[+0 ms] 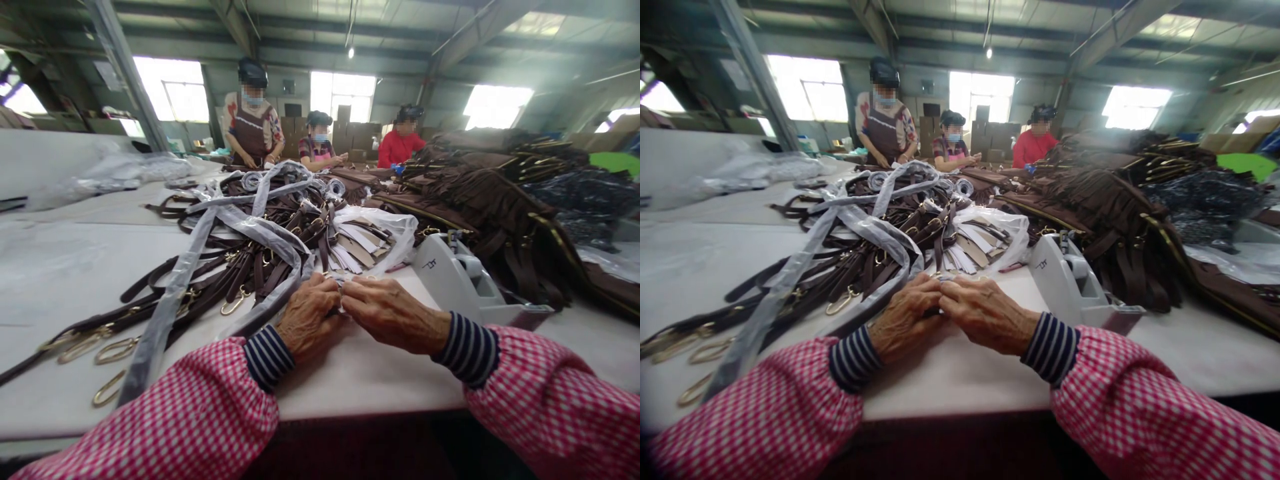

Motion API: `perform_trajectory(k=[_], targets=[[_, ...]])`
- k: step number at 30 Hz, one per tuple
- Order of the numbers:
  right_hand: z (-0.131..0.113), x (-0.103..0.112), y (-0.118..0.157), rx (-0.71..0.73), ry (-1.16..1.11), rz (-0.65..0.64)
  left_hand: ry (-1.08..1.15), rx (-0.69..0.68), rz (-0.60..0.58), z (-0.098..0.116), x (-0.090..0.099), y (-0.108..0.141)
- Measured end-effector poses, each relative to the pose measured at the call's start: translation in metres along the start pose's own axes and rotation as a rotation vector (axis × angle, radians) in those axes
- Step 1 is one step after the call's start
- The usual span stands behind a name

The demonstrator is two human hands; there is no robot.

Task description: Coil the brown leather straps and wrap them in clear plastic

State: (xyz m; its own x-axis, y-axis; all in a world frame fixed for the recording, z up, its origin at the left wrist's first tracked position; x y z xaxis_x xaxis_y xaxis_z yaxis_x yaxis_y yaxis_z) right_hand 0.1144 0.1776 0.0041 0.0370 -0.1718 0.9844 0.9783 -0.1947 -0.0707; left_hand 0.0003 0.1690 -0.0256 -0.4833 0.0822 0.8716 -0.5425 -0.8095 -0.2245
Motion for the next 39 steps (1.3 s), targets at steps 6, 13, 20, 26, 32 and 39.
perform_trajectory(k=[6,13,20,26,32,39], targets=[[-0.019,-0.016,0.016,-0.01,0.184,0.056,0.003,0.028,-0.04,0.001,0.0,-0.002],[-0.032,-0.027,0.032,-0.162,0.206,0.035,0.048,0.02,-0.134,0.0,0.011,-0.002],[-0.036,-0.026,0.033,-0.178,0.225,0.059,0.145,-0.044,-0.226,-0.007,0.016,-0.002],[-0.033,-0.021,0.03,-0.216,0.124,0.093,0.085,-0.083,-0.178,-0.009,0.012,-0.002],[-0.031,-0.013,0.044,-0.27,-0.021,0.005,0.058,-0.089,-0.177,-0.004,0.01,0.0],[-0.018,0.058,0.139,-0.574,0.021,0.403,0.005,-0.113,-0.15,-0.004,0.007,0.002]])
Point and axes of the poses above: each hand's wrist, its own y-axis away from the middle knuckle, its own x-axis out of the back of the hand, z = x × y, the point moved 6 cm from there along -y, towards the middle knuckle, and after that the axes turned 13 degrees about -z, right-handed, at the moved point
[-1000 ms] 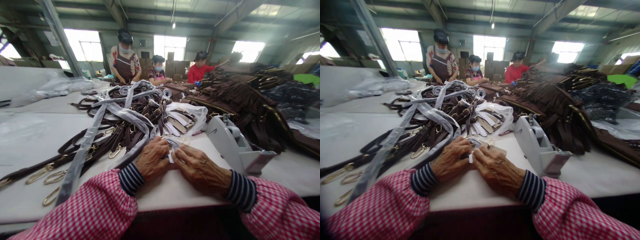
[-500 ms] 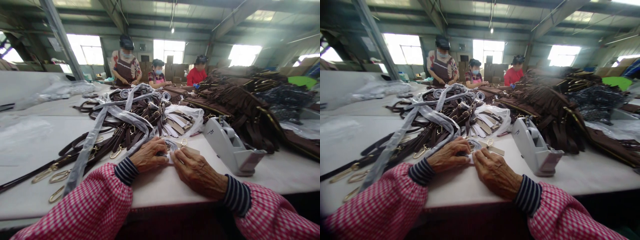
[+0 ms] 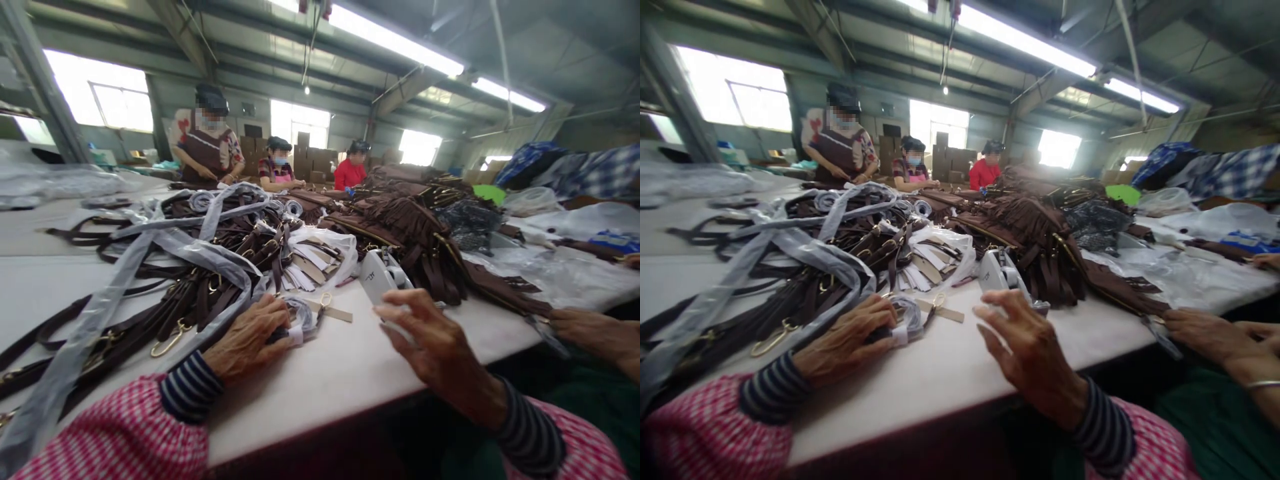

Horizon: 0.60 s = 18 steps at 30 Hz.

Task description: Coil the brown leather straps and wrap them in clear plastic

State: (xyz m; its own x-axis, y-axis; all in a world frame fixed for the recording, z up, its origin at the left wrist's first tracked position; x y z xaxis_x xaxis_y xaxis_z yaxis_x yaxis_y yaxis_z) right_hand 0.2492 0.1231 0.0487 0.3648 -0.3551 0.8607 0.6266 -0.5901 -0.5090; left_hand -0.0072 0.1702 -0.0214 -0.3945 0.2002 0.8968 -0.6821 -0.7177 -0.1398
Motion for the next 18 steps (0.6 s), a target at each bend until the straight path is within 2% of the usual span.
perform_trajectory(k=[2,3,5,8,11,18], targets=[[0.03,0.027,0.005,-0.133,0.005,0.061,-0.009,-0.007,0.011,0.0,0.0,0.001],[0.047,0.036,0.006,-0.211,0.003,0.047,-0.012,-0.009,0.02,-0.001,0.0,0.001],[0.08,0.042,0.008,-0.374,-0.057,-0.059,-0.012,-0.009,0.024,-0.001,0.0,0.002],[0.114,0.031,0.018,-0.594,-0.277,-0.279,-0.003,0.003,0.003,-0.004,-0.002,0.001],[0.122,0.019,0.029,-0.747,-0.536,-0.364,0.006,0.013,-0.012,-0.007,-0.004,0.0],[0.115,0.012,0.034,-0.897,-0.843,-0.201,0.004,0.015,-0.034,-0.012,-0.008,0.002]])
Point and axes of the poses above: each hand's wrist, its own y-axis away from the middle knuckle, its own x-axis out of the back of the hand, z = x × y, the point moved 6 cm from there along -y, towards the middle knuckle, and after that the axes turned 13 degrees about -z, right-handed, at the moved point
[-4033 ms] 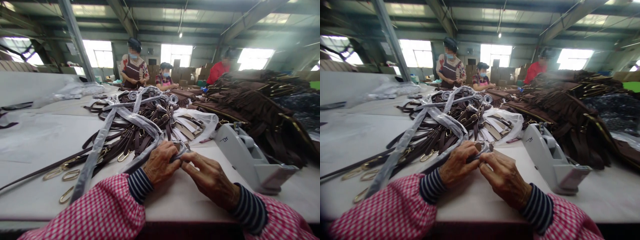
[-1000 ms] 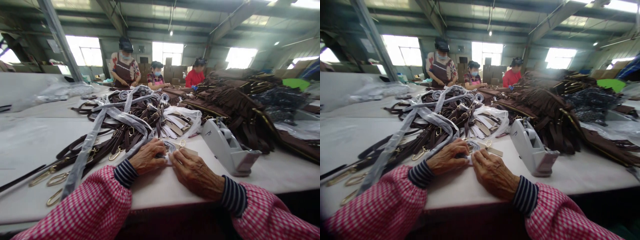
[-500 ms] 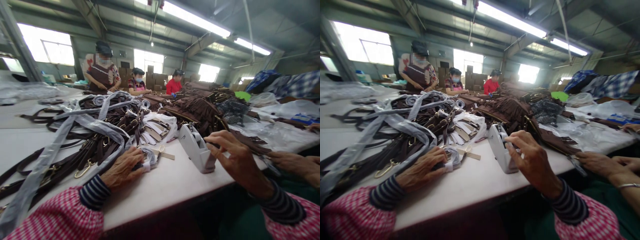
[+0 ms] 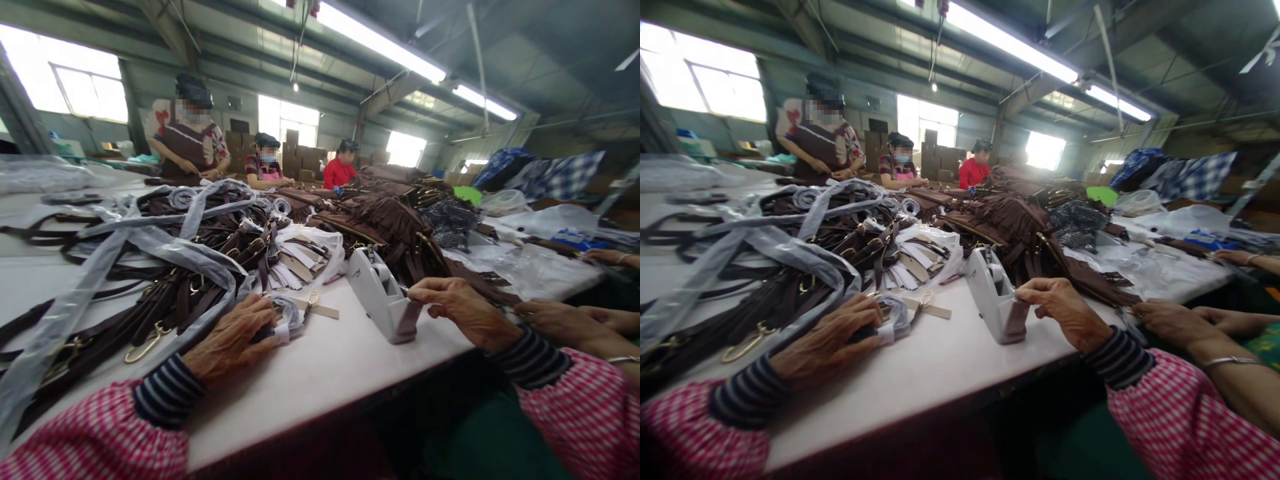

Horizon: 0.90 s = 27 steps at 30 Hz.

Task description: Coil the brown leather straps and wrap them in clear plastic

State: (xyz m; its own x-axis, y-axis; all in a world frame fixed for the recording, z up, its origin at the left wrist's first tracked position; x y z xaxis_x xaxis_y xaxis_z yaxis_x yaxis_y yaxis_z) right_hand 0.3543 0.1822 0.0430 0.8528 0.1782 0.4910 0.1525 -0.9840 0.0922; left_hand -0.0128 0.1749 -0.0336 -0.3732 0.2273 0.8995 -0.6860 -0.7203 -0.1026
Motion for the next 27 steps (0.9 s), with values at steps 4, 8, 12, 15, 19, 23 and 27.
perform_trajectory(k=[4,8,12,15,19,23,27], targets=[[-0.001,0.001,0.008,0.077,-0.108,0.154,0.011,-0.009,-0.007,0.002,0.001,-0.001],[-0.003,0.004,0.034,0.137,-0.126,0.27,0.019,0.005,-0.021,0.002,0.001,-0.003],[0.019,-0.008,0.046,-0.008,-0.264,0.173,0.033,0.017,-0.021,0.002,0.003,-0.003],[0.04,-0.017,0.04,-0.065,-0.356,0.141,0.052,0.017,-0.023,0.001,0.005,-0.003],[0.066,-0.018,0.031,-0.072,-0.313,0.125,0.051,0.012,-0.005,0.0,0.006,-0.004],[0.086,-0.013,0.039,-0.172,-0.083,0.089,0.072,0.002,0.046,0.001,0.006,-0.005],[0.059,-0.034,0.038,-0.061,-0.035,0.019,0.106,-0.008,0.098,0.001,0.009,-0.007]])
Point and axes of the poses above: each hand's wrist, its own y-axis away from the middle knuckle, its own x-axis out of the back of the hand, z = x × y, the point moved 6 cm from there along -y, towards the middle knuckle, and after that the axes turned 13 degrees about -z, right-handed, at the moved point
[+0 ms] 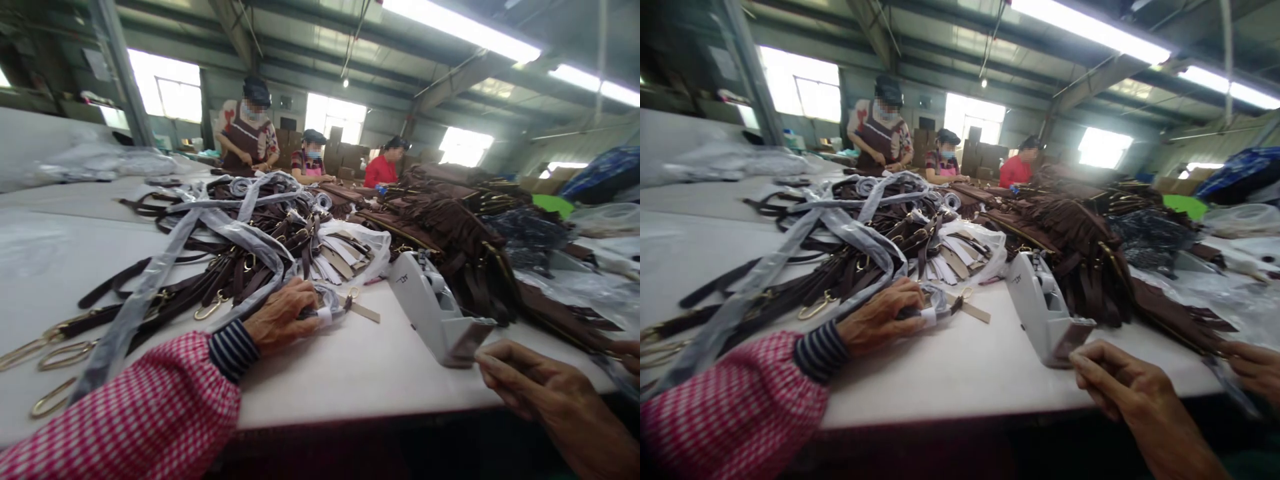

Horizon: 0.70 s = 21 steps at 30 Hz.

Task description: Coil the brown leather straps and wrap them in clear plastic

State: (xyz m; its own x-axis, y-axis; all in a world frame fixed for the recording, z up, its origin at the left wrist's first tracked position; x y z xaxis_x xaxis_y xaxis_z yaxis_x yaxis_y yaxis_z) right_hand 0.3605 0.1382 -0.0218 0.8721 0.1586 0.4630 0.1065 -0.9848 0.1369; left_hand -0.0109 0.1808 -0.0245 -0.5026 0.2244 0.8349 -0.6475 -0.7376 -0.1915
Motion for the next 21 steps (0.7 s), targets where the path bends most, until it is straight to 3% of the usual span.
perform_trajectory(k=[5,9,13,21], targets=[[-0.07,-0.103,-0.023,0.187,-0.153,-0.318,0.115,0.031,0.078,-0.003,0.005,0.0],[-0.104,-0.16,-0.05,0.285,-0.285,-0.403,0.219,0.044,0.133,-0.005,0.009,0.001],[-0.106,-0.182,-0.067,0.269,-0.324,-0.409,0.342,0.092,0.215,-0.008,0.013,0.002],[-0.099,-0.192,-0.075,0.263,-0.355,-0.352,0.349,0.147,0.278,-0.009,0.014,0.003]])
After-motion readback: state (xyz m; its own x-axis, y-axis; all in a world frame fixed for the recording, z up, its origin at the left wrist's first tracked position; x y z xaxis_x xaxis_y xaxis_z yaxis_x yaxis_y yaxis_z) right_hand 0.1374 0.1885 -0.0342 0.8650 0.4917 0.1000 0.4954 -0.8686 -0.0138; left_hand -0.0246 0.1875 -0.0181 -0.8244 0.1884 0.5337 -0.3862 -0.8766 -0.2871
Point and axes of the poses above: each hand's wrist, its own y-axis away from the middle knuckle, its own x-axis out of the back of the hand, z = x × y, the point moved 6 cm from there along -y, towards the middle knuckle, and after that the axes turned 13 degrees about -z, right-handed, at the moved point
